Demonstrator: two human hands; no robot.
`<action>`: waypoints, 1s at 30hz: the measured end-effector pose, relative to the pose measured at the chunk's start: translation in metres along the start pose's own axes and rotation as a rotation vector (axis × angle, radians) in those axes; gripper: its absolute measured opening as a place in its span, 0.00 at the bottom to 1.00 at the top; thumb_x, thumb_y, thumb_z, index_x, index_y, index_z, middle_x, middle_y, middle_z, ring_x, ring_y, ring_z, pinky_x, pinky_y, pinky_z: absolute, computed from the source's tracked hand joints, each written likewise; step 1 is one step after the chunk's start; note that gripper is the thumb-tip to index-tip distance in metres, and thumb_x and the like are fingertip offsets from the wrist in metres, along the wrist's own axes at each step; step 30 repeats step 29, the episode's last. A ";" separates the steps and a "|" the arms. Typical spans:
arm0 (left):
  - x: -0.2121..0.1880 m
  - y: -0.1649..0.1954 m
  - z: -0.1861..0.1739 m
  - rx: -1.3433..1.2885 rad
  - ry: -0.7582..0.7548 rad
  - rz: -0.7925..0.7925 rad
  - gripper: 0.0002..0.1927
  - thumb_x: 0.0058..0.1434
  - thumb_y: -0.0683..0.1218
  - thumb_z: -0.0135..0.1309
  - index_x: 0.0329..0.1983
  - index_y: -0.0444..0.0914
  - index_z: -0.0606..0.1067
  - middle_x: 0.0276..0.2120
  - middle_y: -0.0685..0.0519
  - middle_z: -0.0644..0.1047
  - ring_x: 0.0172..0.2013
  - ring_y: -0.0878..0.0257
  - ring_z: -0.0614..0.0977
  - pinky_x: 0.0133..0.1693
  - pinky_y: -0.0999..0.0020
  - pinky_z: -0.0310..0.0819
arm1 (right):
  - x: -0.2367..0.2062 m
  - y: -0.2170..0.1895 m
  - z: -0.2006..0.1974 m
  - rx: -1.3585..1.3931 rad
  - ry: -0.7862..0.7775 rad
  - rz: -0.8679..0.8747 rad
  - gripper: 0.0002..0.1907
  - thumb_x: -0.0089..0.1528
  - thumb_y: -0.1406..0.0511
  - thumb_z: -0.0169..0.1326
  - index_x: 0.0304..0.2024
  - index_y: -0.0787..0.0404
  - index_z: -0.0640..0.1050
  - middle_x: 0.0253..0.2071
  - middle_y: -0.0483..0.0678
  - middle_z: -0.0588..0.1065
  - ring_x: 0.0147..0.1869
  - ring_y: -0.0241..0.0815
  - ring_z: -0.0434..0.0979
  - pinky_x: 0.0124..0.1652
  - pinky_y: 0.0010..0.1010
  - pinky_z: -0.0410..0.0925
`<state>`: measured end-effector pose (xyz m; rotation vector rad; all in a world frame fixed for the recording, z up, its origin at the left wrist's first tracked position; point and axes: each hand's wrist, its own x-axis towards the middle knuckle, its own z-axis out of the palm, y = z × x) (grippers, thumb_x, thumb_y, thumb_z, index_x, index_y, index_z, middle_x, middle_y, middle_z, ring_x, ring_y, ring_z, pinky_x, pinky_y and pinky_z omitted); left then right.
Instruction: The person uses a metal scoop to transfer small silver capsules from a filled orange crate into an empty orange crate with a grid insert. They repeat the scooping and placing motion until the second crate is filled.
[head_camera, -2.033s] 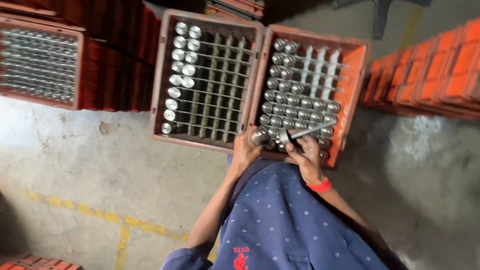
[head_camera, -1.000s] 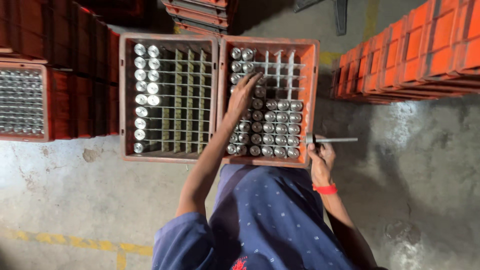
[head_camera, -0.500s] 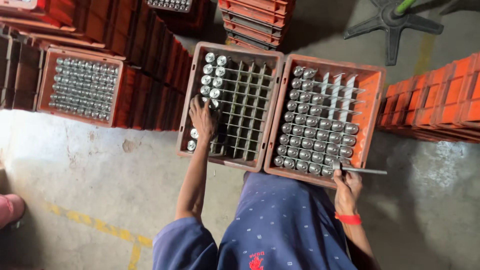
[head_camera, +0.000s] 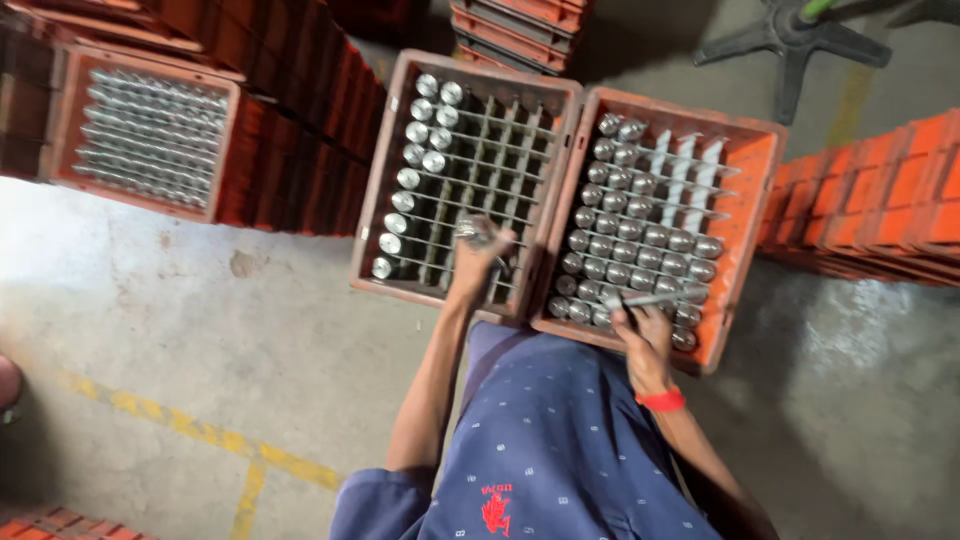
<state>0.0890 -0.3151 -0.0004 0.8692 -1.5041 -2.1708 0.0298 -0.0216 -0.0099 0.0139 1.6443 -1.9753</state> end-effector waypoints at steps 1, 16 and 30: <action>-0.010 -0.014 0.014 0.168 -0.041 -0.042 0.15 0.60 0.45 0.69 0.34 0.31 0.74 0.29 0.50 0.77 0.30 0.63 0.77 0.34 0.64 0.72 | 0.003 -0.002 0.003 0.011 -0.045 0.001 0.24 0.58 0.73 0.60 0.58 0.67 0.74 0.49 0.44 0.75 0.49 0.34 0.73 0.51 0.24 0.67; -0.090 -0.018 0.107 0.783 -0.602 0.006 0.20 0.49 0.47 0.64 0.45 0.37 0.78 0.35 0.41 0.82 0.39 0.43 0.84 0.40 0.53 0.76 | 0.002 -0.072 -0.021 -0.354 -0.499 -0.355 0.25 0.60 0.62 0.65 0.56 0.66 0.73 0.63 0.55 0.72 0.68 0.47 0.74 0.62 0.35 0.70; 0.087 -0.035 0.172 1.199 -0.406 0.374 0.38 0.66 0.63 0.52 0.74 0.46 0.57 0.49 0.39 0.79 0.36 0.43 0.83 0.34 0.51 0.80 | 0.006 -0.058 -0.099 0.085 0.200 -0.262 0.18 0.66 0.78 0.56 0.58 0.67 0.74 0.50 0.46 0.75 0.51 0.32 0.73 0.55 0.24 0.68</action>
